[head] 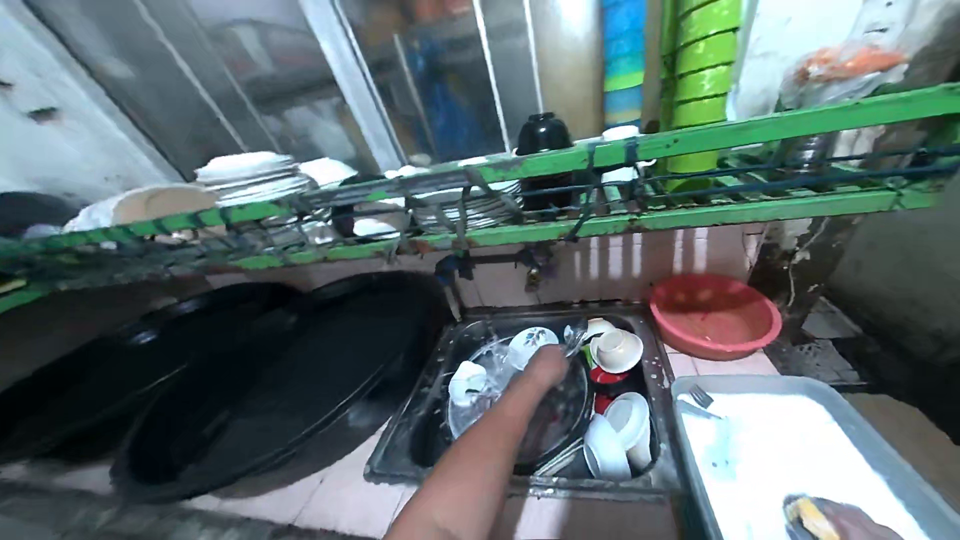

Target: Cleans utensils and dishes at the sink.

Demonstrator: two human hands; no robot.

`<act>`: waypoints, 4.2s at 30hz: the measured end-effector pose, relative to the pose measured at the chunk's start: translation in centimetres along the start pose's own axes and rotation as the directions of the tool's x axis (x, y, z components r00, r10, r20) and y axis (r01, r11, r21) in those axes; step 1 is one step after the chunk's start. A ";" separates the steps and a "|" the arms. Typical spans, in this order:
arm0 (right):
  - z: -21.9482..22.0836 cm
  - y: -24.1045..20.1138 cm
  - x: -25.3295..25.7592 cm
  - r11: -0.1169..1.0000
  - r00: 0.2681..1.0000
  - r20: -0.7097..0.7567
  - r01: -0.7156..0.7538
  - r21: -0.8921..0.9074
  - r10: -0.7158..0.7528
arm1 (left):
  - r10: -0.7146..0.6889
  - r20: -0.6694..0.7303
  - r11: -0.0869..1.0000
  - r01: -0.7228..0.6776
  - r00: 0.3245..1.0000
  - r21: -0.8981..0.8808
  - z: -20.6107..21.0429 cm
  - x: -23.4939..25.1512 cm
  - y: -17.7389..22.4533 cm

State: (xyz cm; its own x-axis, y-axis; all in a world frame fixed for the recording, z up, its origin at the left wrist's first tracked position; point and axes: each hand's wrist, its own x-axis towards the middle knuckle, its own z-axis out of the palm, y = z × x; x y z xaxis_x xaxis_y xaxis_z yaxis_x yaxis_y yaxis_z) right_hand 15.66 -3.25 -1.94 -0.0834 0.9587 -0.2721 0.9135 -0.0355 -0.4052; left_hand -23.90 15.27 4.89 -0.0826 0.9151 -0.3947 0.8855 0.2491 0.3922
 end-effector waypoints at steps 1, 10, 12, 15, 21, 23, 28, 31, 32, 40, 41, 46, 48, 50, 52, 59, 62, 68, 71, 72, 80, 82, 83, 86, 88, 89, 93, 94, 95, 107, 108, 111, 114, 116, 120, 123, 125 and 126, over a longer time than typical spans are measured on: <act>0.0 0.1 0.1 1.000 1.000 0.017 -0.001 -0.001 0.001 | 0.030 0.029 0.990 -0.026 0.999 -0.135 0.3 -0.5 2.1; -3.9 -0.9 -2.3 0.553 0.907 -0.226 -0.010 0.833 0.356 | 0.398 0.240 0.303 0.121 0.885 -0.945 11.5 -11.7 16.9; -5.3 -2.4 -3.3 0.238 0.896 -0.226 0.141 0.961 0.382 | 0.431 0.239 0.387 0.061 0.870 -0.920 14.2 -13.3 17.5; -7.0 -3.7 -3.2 0.115 0.914 -0.225 0.197 0.974 0.337 | 0.389 0.253 0.711 -0.114 0.886 -0.694 16.7 -16.0 18.1; -8.1 -2.2 -0.8 -0.255 0.887 -0.046 0.181 0.950 0.459 | 0.554 0.201 0.573 -0.196 0.808 -0.796 18.2 -18.2 17.0; -8.0 -1.8 -1.0 -0.408 0.921 -0.019 0.191 0.893 0.389 | 0.580 0.222 0.480 -0.108 0.784 -0.871 18.0 -18.6 16.3; -7.5 -0.6 -0.9 -0.605 0.988 0.008 0.087 0.791 0.153 | 0.603 0.424 0.467 0.132 0.676 -0.874 17.9 -18.5 14.4; -7.7 -0.1 -0.5 -0.552 0.999 0.049 -0.048 0.833 -0.013 | 0.583 0.496 0.507 0.189 0.643 -0.841 18.5 -18.0 13.3; -7.8 -0.2 -0.3 -0.500 0.999 0.051 -0.047 0.865 -0.006 | 0.558 0.484 0.483 0.210 0.674 -0.850 18.5 -18.3 13.4; -6.7 -2.1 -3.1 0.183 0.987 -0.137 0.120 0.976 0.084 | 0.161 0.064 0.637 -0.055 0.985 -0.769 18.2 -17.1 16.2; -6.0 -3.0 -3.6 0.308 0.984 -0.173 0.154 0.939 0.037 | 0.206 -0.003 0.646 -0.138 0.979 -0.751 18.6 -16.7 15.9; -5.5 -4.0 -2.6 0.541 0.953 -0.242 0.109 0.834 0.180 | 0.210 -0.096 0.508 -0.193 0.973 -0.839 22.0 -15.0 16.2; -6.4 -2.5 -1.9 0.398 0.919 -0.199 0.051 0.916 0.341 | 0.146 -0.031 0.476 -0.098 0.989 -0.874 21.7 -15.4 17.4; -5.8 -1.1 -1.1 0.280 0.874 -0.212 0.091 0.956 0.437 | 0.186 0.063 0.388 -0.015 0.981 -0.922 21.1 -16.3 17.9; -5.0 -0.5 -0.4 0.206 0.847 -0.223 0.137 0.969 0.482 | 0.244 0.138 0.325 0.053 0.960 -0.944 20.8 -17.1 18.0; -6.6 -0.8 -1.7 0.109 0.948 -0.150 0.124 0.986 0.281 | 0.206 0.046 0.343 -0.029 0.977 -0.939 19.6 -16.4 17.2; -6.5 -1.3 -0.6 0.538 0.964 -0.231 0.125 0.834 0.135 | 0.179 0.019 0.434 -0.062 0.984 -0.899 19.4 -17.7 18.0; -6.0 -2.0 0.9 0.737 0.934 -0.256 -0.010 0.676 0.248 | 0.154 0.054 0.435 -0.019 0.987 -0.900 19.6 -18.0 17.7; -4.9 -3.4 -0.4 0.757 0.972 -0.145 -0.045 0.652 0.183 | 0.117 0.020 0.503 -0.042 0.993 -0.863 19.1 -17.9 17.2; -5.2 -3.2 -0.3 0.780 0.978 -0.124 -0.054 0.623 0.167 | 0.131 0.030 0.509 -0.041 0.991 -0.860 19.2 -17.9 16.9; -8.2 -0.4 3.7 0.674 0.926 -0.316 0.100 0.732 0.206 | 0.241 0.146 0.273 0.077 0.959 -0.959 18.7 -18.4 15.7; -8.6 -1.4 2.2 0.750 0.979 -0.187 0.061 0.658 0.085 | 0.312 0.153 0.260 0.071 0.938 -0.963 18.3 -18.8 15.8; -9.1 -1.8 1.5 0.782 0.981 -0.185 0.070 0.619 0.059 | 0.339 0.154 0.275 0.059 0.928 -0.960 18.2 -18.9 15.7; -10.4 -1.2 0.9 0.772 0.896 -0.420 0.162 0.615 0.147 | 0.334 0.153 0.330 0.036 0.930 -0.943 18.1 -19.0 15.0; -11.4 -0.5 1.1 0.659 0.811 -0.494 0.188 0.728 0.315 | 0.305 0.124 0.373 0.002 0.944 -0.928 18.5 -18.7 14.9; -11.5 -0.7 1.1 0.595 0.796 -0.467 0.173 0.785 0.384 | 0.276 0.098 0.383 -0.016 0.956 -0.924 18.6 -18.6 15.1; -8.0 -3.6 0.2 0.526 0.931 -0.232 0.052 0.849 0.283 | 0.235 0.021 0.376 -0.071 0.972 -0.924 18.8 -18.3 16.3; -7.5 -4.1 0.0 0.548 0.953 -0.210 0.059 0.835 0.217 | 0.252 0.016 0.373 -0.081 0.968 -0.924 18.9 -18.2 16.2; -7.4 -4.1 0.0 0.585 0.960 -0.209 0.064 0.809 0.184 | 0.273 0.015 0.357 -0.086 0.962 -0.930 18.9 -18.0 15.9; -4.2 -3.1 -1.2 0.847 0.792 0.439 0.176 0.501 -0.424 | 0.372 0.038 0.083 0.008 0.928 -0.997 16.2 -16.0 15.0; -3.4 -1.9 -0.8 0.836 0.770 0.453 0.182 0.518 -0.449 | 0.342 0.030 0.033 0.020 0.939 -0.999 16.0 -15.4 14.8; -5.6 0.1 -1.6 0.823 0.890 0.321 0.096 0.561 -0.322 | 0.276 0.035 0.054 0.021 0.960 -0.998 15.6 -14.5 14.4; -9.1 -1.2 -2.4 0.597 0.998 0.027 0.017 0.802 -0.064 | 0.280 0.140 0.295 0.053 0.950 -0.954 16.4 -16.3 15.4; -9.8 -2.0 -1.5 0.585 0.993 -0.086 0.024 0.811 0.079 | 0.320 0.220 0.407 0.076 0.921 -0.910 17.1 -17.7 16.2; -7.8 -2.4 -0.6 0.580 0.956 -0.197 0.037 0.814 0.216 | 0.248 0.087 0.416 -0.025 0.965 -0.909 17.4 -18.1 17.5; -5.8 -2.7 -1.1 0.644 0.970 -0.239 0.160 0.748 0.036 | 0.171 -0.018 0.528 -0.107 0.985 -0.843 17.3 -17.9 17.3; -6.9 -2.1 -0.8 0.779 0.981 -0.193 0.120 0.615 0.001 | 0.158 0.033 0.553 -0.061 0.987 -0.831 17.6 -18.1 17.1; -7.3 -1.6 -0.2 0.830 0.978 -0.205 0.092 0.551 0.028 | 0.154 0.064 0.537 -0.029 0.986 -0.843 17.9 -18.1 16.9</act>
State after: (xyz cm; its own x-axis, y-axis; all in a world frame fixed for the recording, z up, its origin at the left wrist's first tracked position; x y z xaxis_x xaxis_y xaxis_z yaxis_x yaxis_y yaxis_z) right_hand 17.10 -1.34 5.21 0.0255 0.9948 -0.0982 0.5311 -0.0967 -0.8418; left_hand 0.76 -2.72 3.79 0.0841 0.9202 -0.3824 0.0919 0.3750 0.9225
